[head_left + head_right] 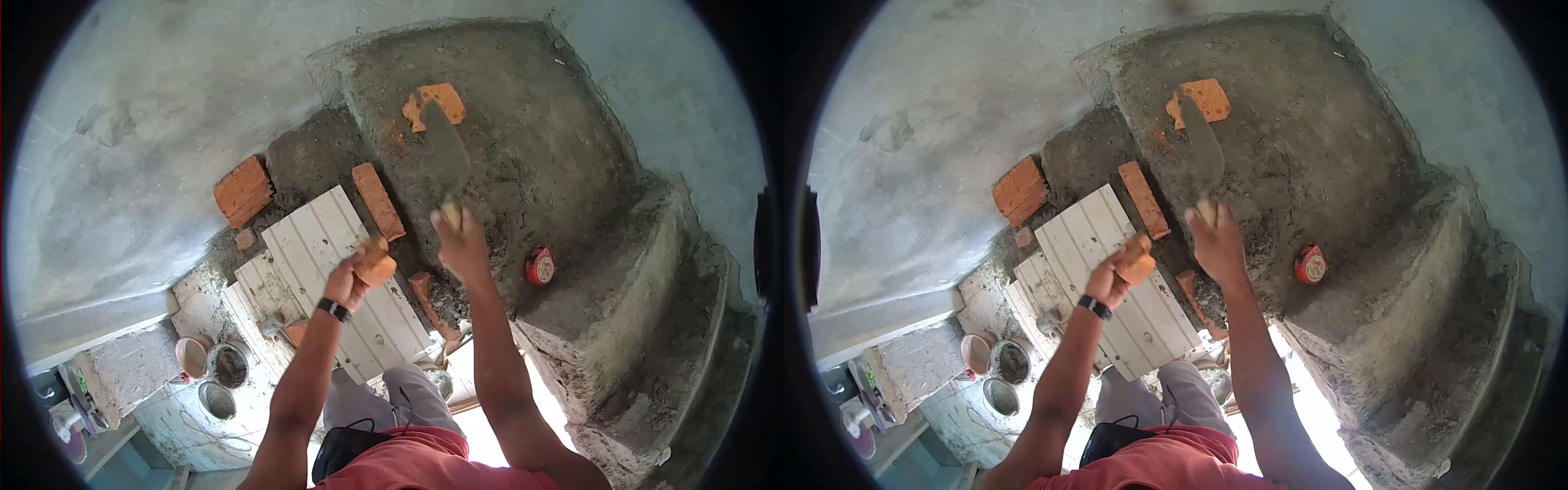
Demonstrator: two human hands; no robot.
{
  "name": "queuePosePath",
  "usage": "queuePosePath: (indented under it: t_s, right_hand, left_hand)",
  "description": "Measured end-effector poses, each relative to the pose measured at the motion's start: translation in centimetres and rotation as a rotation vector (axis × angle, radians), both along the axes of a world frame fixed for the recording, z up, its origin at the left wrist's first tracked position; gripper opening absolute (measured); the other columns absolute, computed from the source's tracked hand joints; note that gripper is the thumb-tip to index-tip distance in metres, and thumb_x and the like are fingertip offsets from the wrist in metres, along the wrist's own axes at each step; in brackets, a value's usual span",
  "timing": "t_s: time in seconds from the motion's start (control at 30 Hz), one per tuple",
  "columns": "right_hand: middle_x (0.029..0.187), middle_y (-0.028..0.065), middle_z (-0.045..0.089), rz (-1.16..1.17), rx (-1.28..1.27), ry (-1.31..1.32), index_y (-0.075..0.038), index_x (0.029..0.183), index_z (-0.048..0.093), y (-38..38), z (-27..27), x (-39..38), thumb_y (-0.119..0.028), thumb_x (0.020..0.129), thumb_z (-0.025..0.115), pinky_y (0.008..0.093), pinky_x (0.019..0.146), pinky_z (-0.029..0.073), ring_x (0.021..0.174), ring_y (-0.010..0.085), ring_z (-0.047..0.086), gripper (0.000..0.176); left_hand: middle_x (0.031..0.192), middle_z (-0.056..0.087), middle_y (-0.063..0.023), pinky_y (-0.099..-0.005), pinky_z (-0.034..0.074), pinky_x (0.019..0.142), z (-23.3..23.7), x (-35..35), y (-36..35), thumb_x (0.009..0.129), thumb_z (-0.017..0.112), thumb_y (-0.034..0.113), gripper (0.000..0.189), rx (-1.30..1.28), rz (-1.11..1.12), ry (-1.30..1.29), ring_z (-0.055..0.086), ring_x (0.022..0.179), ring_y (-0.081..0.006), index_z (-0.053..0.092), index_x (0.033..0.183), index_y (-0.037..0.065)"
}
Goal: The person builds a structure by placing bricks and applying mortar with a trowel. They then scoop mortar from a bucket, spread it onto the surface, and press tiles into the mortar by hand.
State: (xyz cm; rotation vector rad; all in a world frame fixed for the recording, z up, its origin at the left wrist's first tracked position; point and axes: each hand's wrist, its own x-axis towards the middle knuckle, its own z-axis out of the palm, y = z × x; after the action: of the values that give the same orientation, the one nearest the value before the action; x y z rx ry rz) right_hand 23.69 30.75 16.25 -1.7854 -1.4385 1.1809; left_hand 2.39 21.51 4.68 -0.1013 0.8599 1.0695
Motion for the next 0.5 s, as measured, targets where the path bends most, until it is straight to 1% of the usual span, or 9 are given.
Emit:
queuePosePath:
  t_s: [0.07, 0.17, 0.23, 0.27, 0.33, 0.37, 0.4, 0.43, 0.5]
  right_hand:
    - [0.07, 0.0037, 0.056, -0.048, -0.109, 0.099, -0.002, 0.104, 0.052, -4.5, 0.9, 0.8, -0.036, 0.093, 0.071, 0.0296, 0.044, 0.045, 0.049, 0.0119, 0.055, 0.04]
    - [0.072, 0.0044, 0.06, -0.025, -0.034, -0.13, -0.002, 0.103, 0.053, -10.5, -3.2, 1.2, -0.031, 0.09, 0.075, 0.0288, 0.049, 0.049, 0.055, 0.0127, 0.06, 0.039]
    - [0.089, 0.0228, 0.068, -0.057, -0.047, -0.093, -0.001, 0.109, 0.057, -12.3, -5.6, 0.6, -0.032, 0.085, 0.077, 0.0488, 0.074, 0.052, 0.083, 0.0397, 0.068, 0.044]
    - [0.089, 0.0228, 0.068, -0.045, -0.048, -0.099, -0.001, 0.109, 0.057, -12.1, -6.4, 0.2, -0.032, 0.085, 0.077, 0.0488, 0.074, 0.052, 0.083, 0.0397, 0.068, 0.044]
    - [0.091, 0.0248, 0.068, -0.061, -0.098, -0.123, -0.001, 0.111, 0.057, -11.8, -7.8, -0.6, -0.03, 0.085, 0.077, 0.0488, 0.075, 0.052, 0.086, 0.0416, 0.069, 0.043]
    - [0.083, 0.011, 0.066, -0.048, -0.033, -0.151, -0.001, 0.105, 0.054, -11.4, -8.5, -1.0, -0.019, 0.086, 0.076, 0.0329, 0.056, 0.052, 0.063, 0.0148, 0.065, 0.035]
    - [0.083, 0.011, 0.066, -0.041, -0.038, -0.153, -0.001, 0.105, 0.054, -11.2, -9.0, -0.9, -0.019, 0.086, 0.076, 0.0329, 0.056, 0.052, 0.063, 0.0148, 0.065, 0.035]
    - [0.084, 0.0121, 0.066, -0.052, 0.008, -0.171, -0.001, 0.105, 0.054, -11.0, -9.3, -0.8, -0.019, 0.085, 0.076, 0.0344, 0.056, 0.051, 0.063, 0.0165, 0.064, 0.035]
    - [0.084, 0.0132, 0.066, -0.062, 0.054, -0.192, -0.001, 0.106, 0.055, -10.0, -8.7, -0.9, -0.019, 0.085, 0.076, 0.0359, 0.057, 0.051, 0.063, 0.0183, 0.064, 0.035]
  left_hand:
    - [0.124, 0.067, -0.0119, -0.0393, 0.058, 0.096, -2.3, 1.6, -1.5, 0.101, 0.06, 0.03, 0.043, -0.009, -0.058, 0.002, 0.068, 0.111, -0.0234, 0.055, 0.134, 0.002]
    - [0.129, 0.064, -0.0135, -0.0402, 0.057, 0.097, -4.1, 4.3, -2.6, 0.1, 0.062, 0.029, 0.045, -0.004, 0.08, -0.133, 0.066, 0.116, -0.0272, 0.054, 0.134, 0.001]
    - [0.13, 0.064, -0.0134, -0.0417, 0.056, 0.099, -4.4, 5.9, -2.8, 0.1, 0.062, 0.03, 0.045, 0.015, 0.13, -0.164, 0.065, 0.117, -0.0275, 0.054, 0.134, 0.002]
    - [0.131, 0.063, -0.0133, -0.0431, 0.055, 0.101, -4.5, 6.7, -2.9, 0.1, 0.062, 0.03, 0.045, 0.024, 0.168, -0.189, 0.064, 0.119, -0.0278, 0.054, 0.133, 0.002]
    - [0.127, 0.065, -0.0099, -0.0402, 0.058, 0.094, -4.8, 8.1, -3.1, 0.1, 0.062, 0.031, 0.041, -0.033, 0.229, -0.231, 0.067, 0.111, -0.0244, 0.055, 0.133, 0.006]
    - [0.123, 0.066, -0.0075, -0.0375, 0.058, 0.088, -4.9, 8.7, -3.2, 0.101, 0.061, 0.032, 0.039, 0.008, 0.236, -0.175, 0.067, 0.106, -0.0216, 0.056, 0.132, 0.009]
    - [0.119, 0.066, -0.0051, -0.0348, 0.058, 0.082, -4.9, 9.0, -3.4, 0.102, 0.059, 0.032, 0.037, 0.046, 0.241, -0.116, 0.068, 0.101, -0.0187, 0.056, 0.132, 0.012]
    - [0.123, 0.063, -0.0049, -0.0354, 0.052, 0.092, -5.2, 9.0, -3.5, 0.098, 0.065, 0.041, 0.048, 0.042, 0.136, 0.091, 0.065, 0.104, -0.016, 0.055, 0.135, 0.011]
    - [0.124, 0.063, -0.0044, -0.0359, 0.05, 0.094, -5.5, 8.4, -3.5, 0.096, 0.067, 0.044, 0.054, 0.043, 0.04, 0.237, 0.064, 0.104, -0.0158, 0.055, 0.135, 0.01]
